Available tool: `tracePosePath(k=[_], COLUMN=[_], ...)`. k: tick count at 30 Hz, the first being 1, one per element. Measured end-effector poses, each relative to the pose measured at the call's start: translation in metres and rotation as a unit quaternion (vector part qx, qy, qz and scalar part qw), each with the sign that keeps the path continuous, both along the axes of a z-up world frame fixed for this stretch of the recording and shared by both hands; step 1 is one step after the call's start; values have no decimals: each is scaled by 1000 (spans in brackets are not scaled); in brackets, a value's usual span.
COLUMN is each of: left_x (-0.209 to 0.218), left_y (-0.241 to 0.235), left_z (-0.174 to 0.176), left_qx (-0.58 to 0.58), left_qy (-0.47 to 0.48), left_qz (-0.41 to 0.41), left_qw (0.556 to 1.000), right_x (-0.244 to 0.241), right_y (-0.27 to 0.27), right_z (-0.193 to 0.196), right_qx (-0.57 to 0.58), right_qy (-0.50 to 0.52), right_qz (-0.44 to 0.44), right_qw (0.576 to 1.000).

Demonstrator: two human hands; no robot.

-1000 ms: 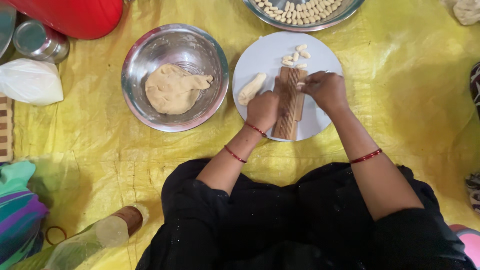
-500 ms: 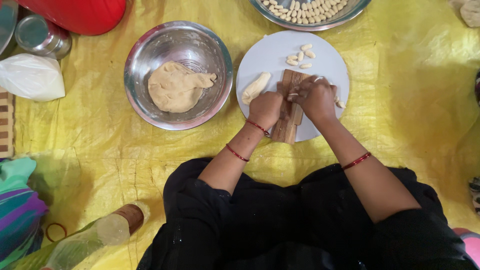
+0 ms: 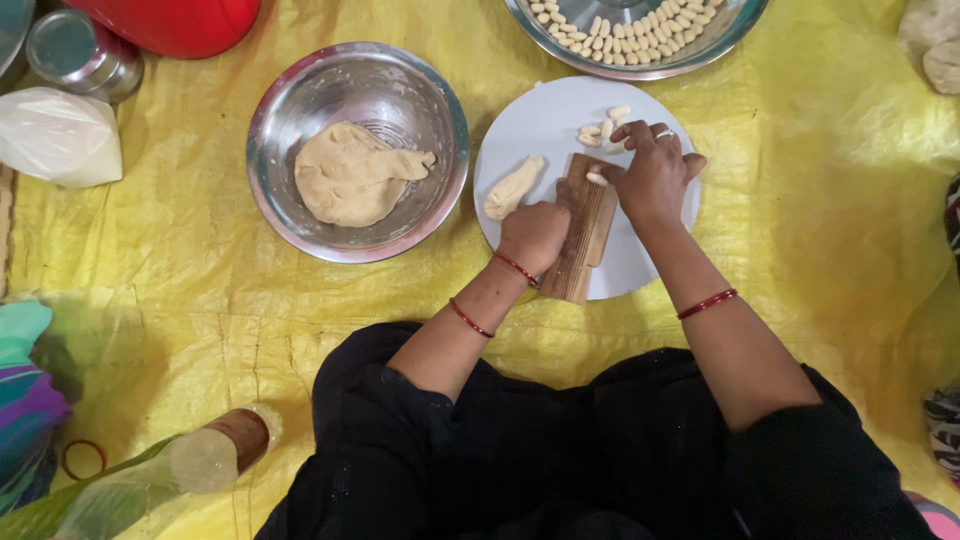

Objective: The person shapes small pieces of dough into elongated forms using a grooved wooden board. They roll the dough between their palms and then press it against the board to create ridges, placing the finished pieces onto a plate.

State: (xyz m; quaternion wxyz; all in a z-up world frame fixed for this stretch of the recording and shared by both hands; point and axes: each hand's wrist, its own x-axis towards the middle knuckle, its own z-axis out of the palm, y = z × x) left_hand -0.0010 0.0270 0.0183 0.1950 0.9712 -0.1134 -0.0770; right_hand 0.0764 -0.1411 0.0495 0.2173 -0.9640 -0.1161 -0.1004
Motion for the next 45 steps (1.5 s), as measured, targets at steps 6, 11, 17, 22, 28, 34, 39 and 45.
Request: tracePosePath(k=[6, 11, 17, 22, 28, 34, 39, 45], left_x=[-2, -2, -5, -4, -5, -4, 2, 3], left_y=[1, 4, 3, 0, 1, -1, 1, -4], left_z=[14, 17, 9, 8, 17, 20, 10, -1], left_qx=[-61, -59, -62, -74, -81, -34, -41, -39], left_qy=[78, 65, 61, 44, 52, 34, 27, 42], left_qz=[47, 21, 34, 41, 54, 40, 43, 70], left_qw=[994, 996, 996, 995, 994, 998, 998, 996], right_x=[6, -1, 25, 57, 64, 47, 35, 46], right_y=[-8, -9, -26, -68, -124, -119, -66, -36], right_z=[0, 11, 1, -21, -24, -20, -12, 4], right_qx=[48, -57, 96, 258, 315, 173, 66, 10], right_qy=[124, 56, 53, 57, 155, 113, 26, 102], right_qz=[-38, 56, 12, 8, -21, -8, 56, 92], right_qw=[990, 995, 994, 964, 936, 978, 996, 991])
